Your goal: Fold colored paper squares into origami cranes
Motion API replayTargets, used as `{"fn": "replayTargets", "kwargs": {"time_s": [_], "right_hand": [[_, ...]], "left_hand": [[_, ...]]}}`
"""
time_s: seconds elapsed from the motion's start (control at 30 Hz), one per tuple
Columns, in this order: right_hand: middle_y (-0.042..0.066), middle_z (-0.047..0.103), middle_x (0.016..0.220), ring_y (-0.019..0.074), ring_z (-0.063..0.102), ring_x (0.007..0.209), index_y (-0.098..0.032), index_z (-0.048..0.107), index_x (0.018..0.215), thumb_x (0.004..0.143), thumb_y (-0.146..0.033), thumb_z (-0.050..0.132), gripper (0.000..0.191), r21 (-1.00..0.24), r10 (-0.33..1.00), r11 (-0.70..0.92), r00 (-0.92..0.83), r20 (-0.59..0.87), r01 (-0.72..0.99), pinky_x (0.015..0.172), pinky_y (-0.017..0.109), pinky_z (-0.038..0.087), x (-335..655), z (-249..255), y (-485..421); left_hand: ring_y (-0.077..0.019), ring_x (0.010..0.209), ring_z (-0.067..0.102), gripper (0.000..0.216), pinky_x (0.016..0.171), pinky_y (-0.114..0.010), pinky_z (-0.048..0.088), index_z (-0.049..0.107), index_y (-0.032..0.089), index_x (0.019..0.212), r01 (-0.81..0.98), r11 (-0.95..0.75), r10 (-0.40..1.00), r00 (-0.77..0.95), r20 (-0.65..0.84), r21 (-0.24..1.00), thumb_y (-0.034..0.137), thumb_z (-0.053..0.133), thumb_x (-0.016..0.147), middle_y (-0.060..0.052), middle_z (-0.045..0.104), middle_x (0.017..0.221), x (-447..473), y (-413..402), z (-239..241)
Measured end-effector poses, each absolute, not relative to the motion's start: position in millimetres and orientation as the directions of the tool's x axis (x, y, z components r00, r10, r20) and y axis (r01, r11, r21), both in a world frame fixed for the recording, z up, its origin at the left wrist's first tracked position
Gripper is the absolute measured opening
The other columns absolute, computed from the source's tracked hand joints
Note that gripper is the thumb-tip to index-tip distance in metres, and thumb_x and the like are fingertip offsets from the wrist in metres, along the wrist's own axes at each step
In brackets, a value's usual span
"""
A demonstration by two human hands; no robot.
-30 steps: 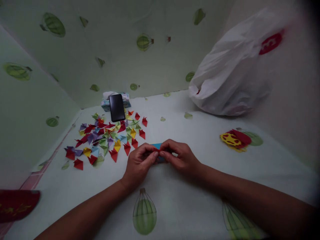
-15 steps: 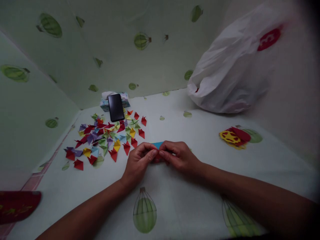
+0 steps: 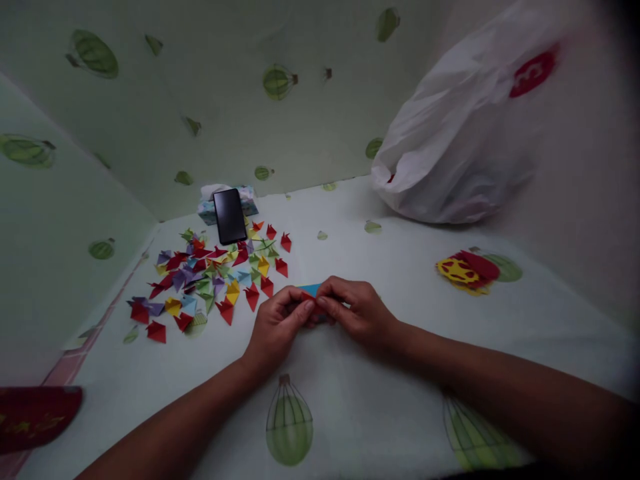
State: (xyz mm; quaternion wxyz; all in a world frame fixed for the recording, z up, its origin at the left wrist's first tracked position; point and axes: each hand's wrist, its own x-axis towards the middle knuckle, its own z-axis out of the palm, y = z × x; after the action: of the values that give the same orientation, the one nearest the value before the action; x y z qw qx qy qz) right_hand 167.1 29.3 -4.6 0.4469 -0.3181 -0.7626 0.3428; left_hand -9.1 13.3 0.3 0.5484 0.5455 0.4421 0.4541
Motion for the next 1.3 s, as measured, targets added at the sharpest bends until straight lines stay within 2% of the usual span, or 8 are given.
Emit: {"fn": "replayTargets", "kwargs": {"time_s": [0.2, 0.37, 0.53, 0.73, 0.93, 1.07, 1.2, 1.3], "right_hand": [[-0.002, 0.059, 0.061, 0.0092, 0.051, 0.053, -0.016, 0.057, 0.076, 0.094, -0.021, 0.051, 0.020, -0.855, 0.814, 0.490, -0.439, 0.381, 0.167, 0.053, 0.021, 0.040, 167.5, -5.1, 30.7], [0.000, 0.059, 0.064, 0.0093, 0.051, 0.056, -0.016, 0.056, 0.075, 0.094, -0.022, 0.051, 0.020, -0.786, 0.774, 0.588, -0.416, 0.477, 0.193, 0.055, 0.021, 0.039, 169.0, -6.8, 31.8], [0.000, 0.060, 0.065, 0.0104, 0.052, 0.057, -0.016, 0.057, 0.076, 0.091, -0.028, 0.056, 0.019, -0.826, 0.780, 0.532, -0.487, 0.392, 0.188, 0.054, 0.021, 0.039, 170.4, -6.4, 34.6], [0.001, 0.059, 0.065, 0.0110, 0.052, 0.057, -0.016, 0.056, 0.075, 0.093, -0.026, 0.050, 0.022, -0.810, 0.791, 0.544, -0.455, 0.409, 0.219, 0.057, 0.023, 0.039, 169.9, -8.0, 34.9], [-0.001, 0.056, 0.059, 0.0105, 0.048, 0.053, -0.017, 0.055, 0.070, 0.090, -0.032, 0.055, 0.025, -0.862, 0.800, 0.457, -0.524, 0.291, 0.220, 0.052, 0.022, 0.036, 171.5, -6.9, 36.8], [-0.002, 0.054, 0.058, 0.0101, 0.046, 0.053, -0.017, 0.055, 0.068, 0.092, -0.032, 0.052, 0.029, -0.829, 0.814, 0.492, -0.479, 0.328, 0.268, 0.052, 0.022, 0.035, 171.5, -4.9, 35.3], [-0.002, 0.052, 0.056, 0.0097, 0.047, 0.051, -0.018, 0.051, 0.065, 0.097, -0.035, 0.044, 0.037, -0.892, 0.845, 0.402, -0.460, 0.274, 0.206, 0.051, 0.022, 0.037, 171.6, -5.0, 33.8], [-0.002, 0.054, 0.061, 0.0100, 0.050, 0.052, -0.017, 0.055, 0.078, 0.098, -0.038, 0.045, 0.031, -0.941, 0.883, 0.322, -0.392, 0.257, 0.109, 0.051, 0.022, 0.040, 171.7, -6.9, 34.8]], "left_hand": [[-0.0107, 0.058, 0.059, 0.018, 0.059, -0.021, 0.048, 0.063, 0.015, 0.078, 0.013, -0.028, 0.977, 0.212, 0.025, 1.000, 0.032, 0.069, 0.081, 0.002, 0.064, 0.061, -10.6, 12.7, 0.7], [-0.0107, 0.057, 0.057, 0.020, 0.059, -0.022, 0.045, 0.062, 0.015, 0.077, 0.072, -0.009, 0.968, 0.252, -0.009, 0.997, 0.034, 0.067, 0.082, 0.001, 0.062, 0.060, -12.2, 13.2, -0.6], [-0.0099, 0.056, 0.050, 0.017, 0.055, -0.022, 0.039, 0.063, 0.015, 0.074, 0.157, -0.047, 0.957, 0.292, -0.001, 0.986, 0.030, 0.068, 0.079, 0.002, 0.057, 0.059, -11.0, 12.5, -4.1], [-0.0099, 0.054, 0.046, 0.022, 0.054, -0.023, 0.036, 0.061, 0.015, 0.077, 0.118, 0.025, 0.935, 0.350, -0.065, 0.993, 0.036, 0.063, 0.082, 0.003, 0.054, 0.058, -8.5, 12.5, -2.8], [-0.0099, 0.059, 0.044, 0.019, 0.057, -0.023, 0.035, 0.059, 0.015, 0.072, 0.134, -0.009, 0.930, 0.365, -0.041, 0.991, 0.031, 0.068, 0.076, 0.001, 0.054, 0.064, -7.7, 12.8, -4.6], [-0.0085, 0.051, 0.042, 0.024, 0.051, -0.023, 0.032, 0.059, 0.015, 0.077, 0.077, 0.068, 0.907, 0.410, -0.094, 0.995, 0.039, 0.064, 0.081, 0.004, 0.050, 0.057, -9.5, 13.9, -5.5], [-0.0080, 0.052, 0.043, 0.025, 0.051, -0.021, 0.032, 0.060, 0.015, 0.072, 0.080, 0.019, 0.934, 0.354, -0.046, 0.997, 0.037, 0.068, 0.080, 0.004, 0.052, 0.056, -11.3, 13.9, -4.0], [-0.0090, 0.054, 0.051, 0.021, 0.055, -0.021, 0.040, 0.063, 0.015, 0.076, 0.016, 0.028, 0.977, 0.210, -0.031, 0.999, 0.035, 0.069, 0.081, 0.002, 0.059, 0.060, -11.4, 14.4, -3.7]]}}
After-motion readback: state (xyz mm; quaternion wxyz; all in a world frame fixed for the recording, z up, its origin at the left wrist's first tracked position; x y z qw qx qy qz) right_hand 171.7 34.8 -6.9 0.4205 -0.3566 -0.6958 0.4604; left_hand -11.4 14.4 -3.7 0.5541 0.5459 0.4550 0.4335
